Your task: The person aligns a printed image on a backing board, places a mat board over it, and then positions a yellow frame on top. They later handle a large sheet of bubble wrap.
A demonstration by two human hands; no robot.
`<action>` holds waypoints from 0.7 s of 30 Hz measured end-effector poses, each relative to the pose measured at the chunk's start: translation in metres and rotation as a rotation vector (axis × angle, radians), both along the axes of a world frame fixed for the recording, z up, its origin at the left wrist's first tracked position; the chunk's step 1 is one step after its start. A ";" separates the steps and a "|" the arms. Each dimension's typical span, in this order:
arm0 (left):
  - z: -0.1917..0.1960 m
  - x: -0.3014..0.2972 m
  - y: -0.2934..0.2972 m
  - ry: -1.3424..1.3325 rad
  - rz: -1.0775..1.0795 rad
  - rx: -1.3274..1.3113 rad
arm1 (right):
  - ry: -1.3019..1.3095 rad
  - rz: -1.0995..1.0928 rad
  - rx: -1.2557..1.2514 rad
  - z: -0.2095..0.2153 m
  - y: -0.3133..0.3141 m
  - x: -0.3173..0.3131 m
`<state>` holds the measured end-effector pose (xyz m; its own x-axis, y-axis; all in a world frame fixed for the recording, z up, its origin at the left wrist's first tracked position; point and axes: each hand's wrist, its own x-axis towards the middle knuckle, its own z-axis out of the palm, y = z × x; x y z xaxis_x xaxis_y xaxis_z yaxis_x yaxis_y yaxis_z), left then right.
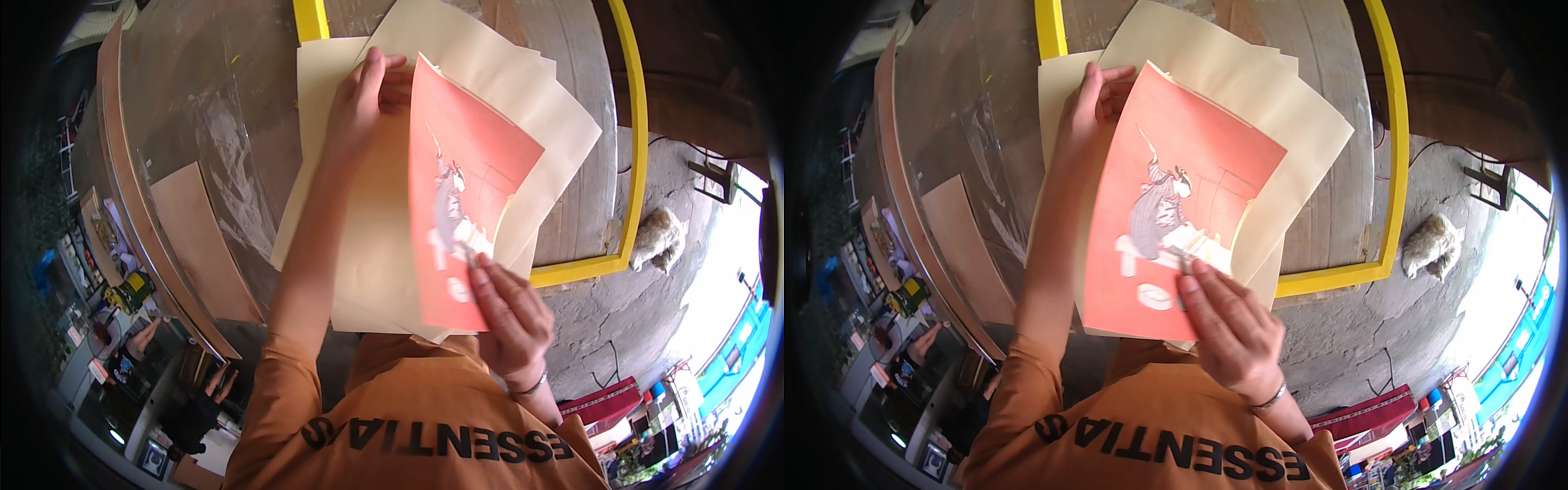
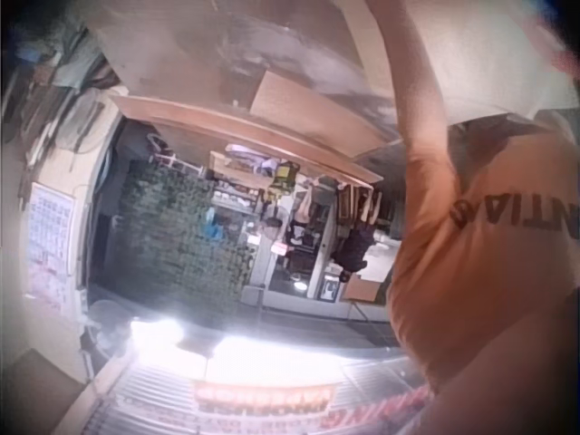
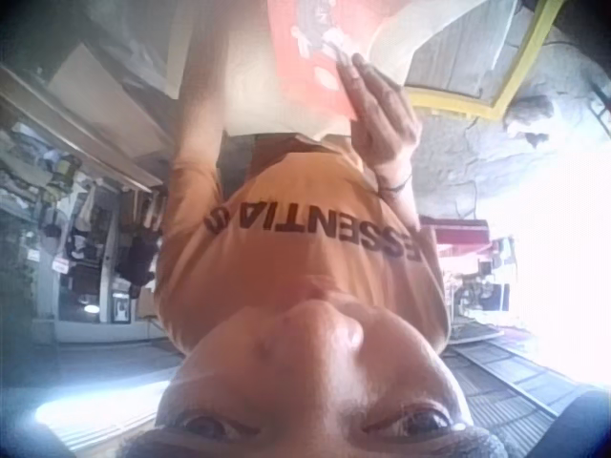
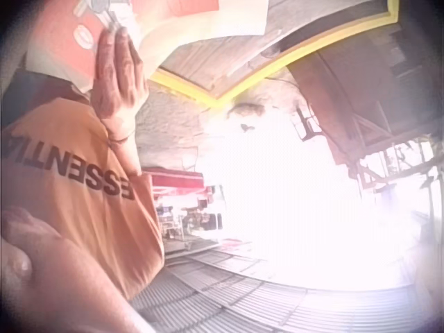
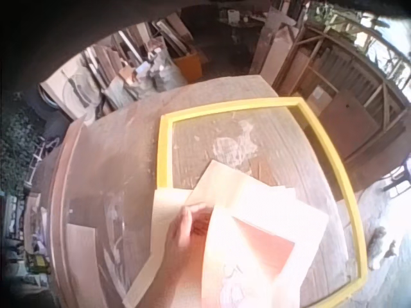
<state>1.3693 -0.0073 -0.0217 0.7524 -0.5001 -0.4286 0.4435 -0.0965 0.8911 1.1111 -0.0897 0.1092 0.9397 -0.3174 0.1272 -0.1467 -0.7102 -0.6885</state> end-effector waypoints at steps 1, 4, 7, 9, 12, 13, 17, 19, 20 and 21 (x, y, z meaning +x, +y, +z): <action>0.017 0.011 -0.007 0.157 -0.085 0.045 | 0.013 0.035 0.014 -0.002 0.006 0.001; 0.019 0.040 -0.017 -0.180 -0.481 0.393 | 0.031 0.093 0.054 -0.015 0.019 -0.002; 0.012 0.049 -0.028 -0.181 -0.591 0.391 | 0.110 0.166 0.079 -0.026 0.022 -0.007; 0.006 0.050 -0.031 -0.205 -0.611 0.377 | 0.135 0.196 0.217 -0.025 0.014 -0.002; 0.002 0.048 -0.027 -0.147 -0.527 0.355 | 0.112 -0.160 0.639 -0.046 0.012 -0.015; 0.001 0.048 -0.027 -0.140 -0.520 0.339 | 0.190 -0.360 0.710 -0.055 0.016 -0.019; 0.002 0.043 -0.023 -0.139 -0.492 0.306 | 0.417 -0.623 0.942 -0.061 0.017 -0.030; 0.006 0.041 -0.024 -0.141 -0.487 0.306 | 0.417 -0.618 1.004 -0.058 0.023 -0.032; 0.008 0.040 -0.024 -0.135 -0.488 0.310 | 0.416 -0.615 1.035 -0.058 0.026 -0.032; 0.011 0.041 -0.024 -0.130 -0.484 0.314 | 0.406 -0.611 1.092 -0.059 0.029 -0.032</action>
<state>1.4107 -0.0309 -0.0105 0.5266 -0.6637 -0.5312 0.1723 -0.5286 0.8312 1.0791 -0.0608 0.0503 0.5193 -0.4610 -0.7195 -0.5748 0.4346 -0.6933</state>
